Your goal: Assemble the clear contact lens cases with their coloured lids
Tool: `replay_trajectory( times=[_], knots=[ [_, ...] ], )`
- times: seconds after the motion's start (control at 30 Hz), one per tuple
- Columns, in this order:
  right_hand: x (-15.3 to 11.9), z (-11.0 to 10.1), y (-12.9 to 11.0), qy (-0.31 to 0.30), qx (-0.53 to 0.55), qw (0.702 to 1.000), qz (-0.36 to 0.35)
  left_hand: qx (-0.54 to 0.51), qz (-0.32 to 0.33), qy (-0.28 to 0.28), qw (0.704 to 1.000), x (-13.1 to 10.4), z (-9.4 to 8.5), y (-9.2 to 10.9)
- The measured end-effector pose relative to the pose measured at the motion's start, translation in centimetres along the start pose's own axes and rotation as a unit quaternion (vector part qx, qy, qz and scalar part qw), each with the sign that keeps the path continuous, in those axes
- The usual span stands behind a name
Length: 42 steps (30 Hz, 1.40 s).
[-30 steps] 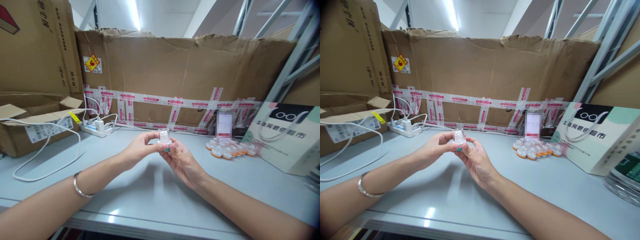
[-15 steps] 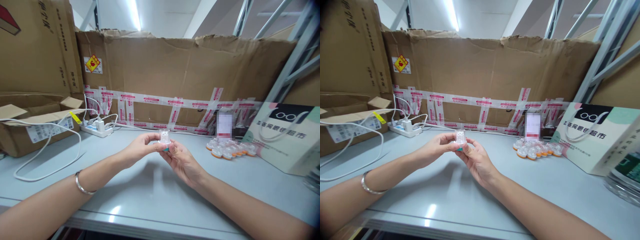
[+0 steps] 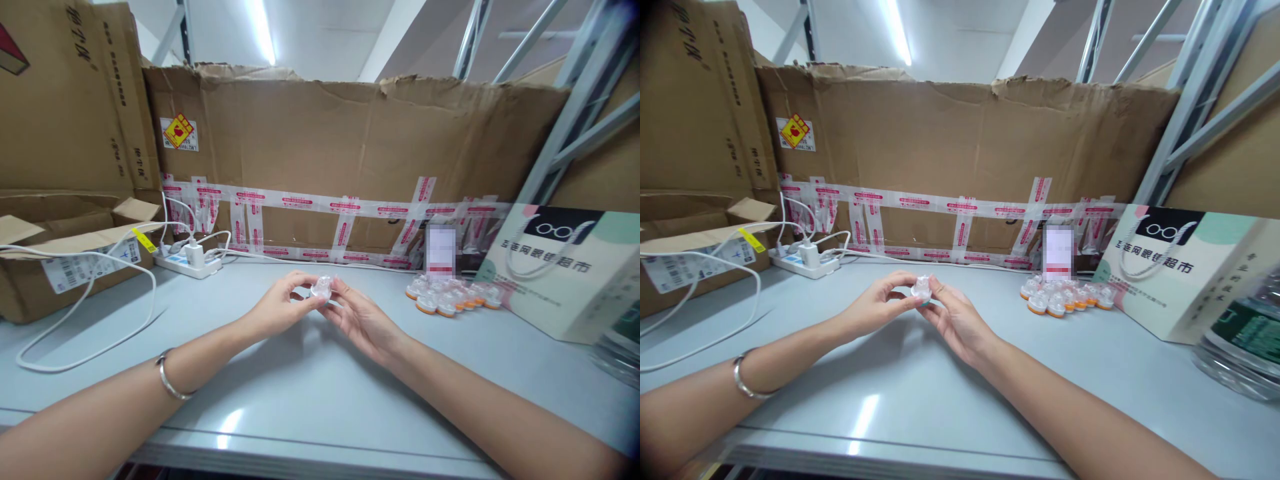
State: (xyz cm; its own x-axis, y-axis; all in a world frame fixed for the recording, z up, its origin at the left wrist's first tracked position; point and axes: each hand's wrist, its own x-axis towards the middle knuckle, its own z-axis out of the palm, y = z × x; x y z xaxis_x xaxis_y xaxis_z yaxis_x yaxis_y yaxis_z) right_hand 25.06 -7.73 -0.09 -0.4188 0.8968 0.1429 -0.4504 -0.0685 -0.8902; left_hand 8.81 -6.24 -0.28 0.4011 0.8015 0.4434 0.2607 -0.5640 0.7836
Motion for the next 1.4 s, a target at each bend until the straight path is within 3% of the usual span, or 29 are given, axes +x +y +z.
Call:
replay_trajectory(
  times=[0.13, 0.33, 0.5, 0.57, 0.7, 0.83, 1.07, 1.23, 1.4],
  knots=[
    [0.1, -0.1, 0.1, 0.035, -0.018, 0.999, 0.02, 0.04, 0.022, 0.003, 0.999, 0.0, 0.4, -0.6],
    [0.0, 0.0, 0.0, 0.088, -0.038, 0.995, 0.027, -0.001, 0.026, -0.003, 1.0, -0.2, 0.9, -0.9],
    [0.1, -0.6, -0.6, 0.056, -0.102, 0.992, 0.049, -0.045, -0.017, 0.01, 0.999, -0.1, 1.0, -0.9],
    [0.2, -1.1, -1.0, 0.064, -0.188, 0.98, 0.021, -0.07, -0.042, 0.005, 0.997, -0.1, 0.9, -0.9],
    [0.4, -1.8, -1.6, 0.047, -0.37, 0.922, -0.104, -0.078, -0.057, 0.005, 0.995, -0.1, 0.7, -0.6],
    [0.4, -1.9, -1.3, 0.035, -0.43, 0.889, -0.154, -0.071, -0.056, 0.005, 0.996, -0.2, 0.9, -0.5],
    [0.6, -2.1, -0.5, 0.04, -0.387, 0.909, -0.148, -0.06, -0.06, 0.002, 0.996, -0.2, 1.1, -0.8],
    [0.6, -2.0, 0.0, 0.031, -0.359, 0.928, -0.101, -0.047, -0.055, 0.018, 0.997, -0.1, 1.2, -1.8],
    [0.7, -2.3, 0.8, 0.027, -0.419, 0.904, -0.074, -0.026, -0.062, -0.001, 0.998, -0.2, 1.6, -2.7]
  ],
)
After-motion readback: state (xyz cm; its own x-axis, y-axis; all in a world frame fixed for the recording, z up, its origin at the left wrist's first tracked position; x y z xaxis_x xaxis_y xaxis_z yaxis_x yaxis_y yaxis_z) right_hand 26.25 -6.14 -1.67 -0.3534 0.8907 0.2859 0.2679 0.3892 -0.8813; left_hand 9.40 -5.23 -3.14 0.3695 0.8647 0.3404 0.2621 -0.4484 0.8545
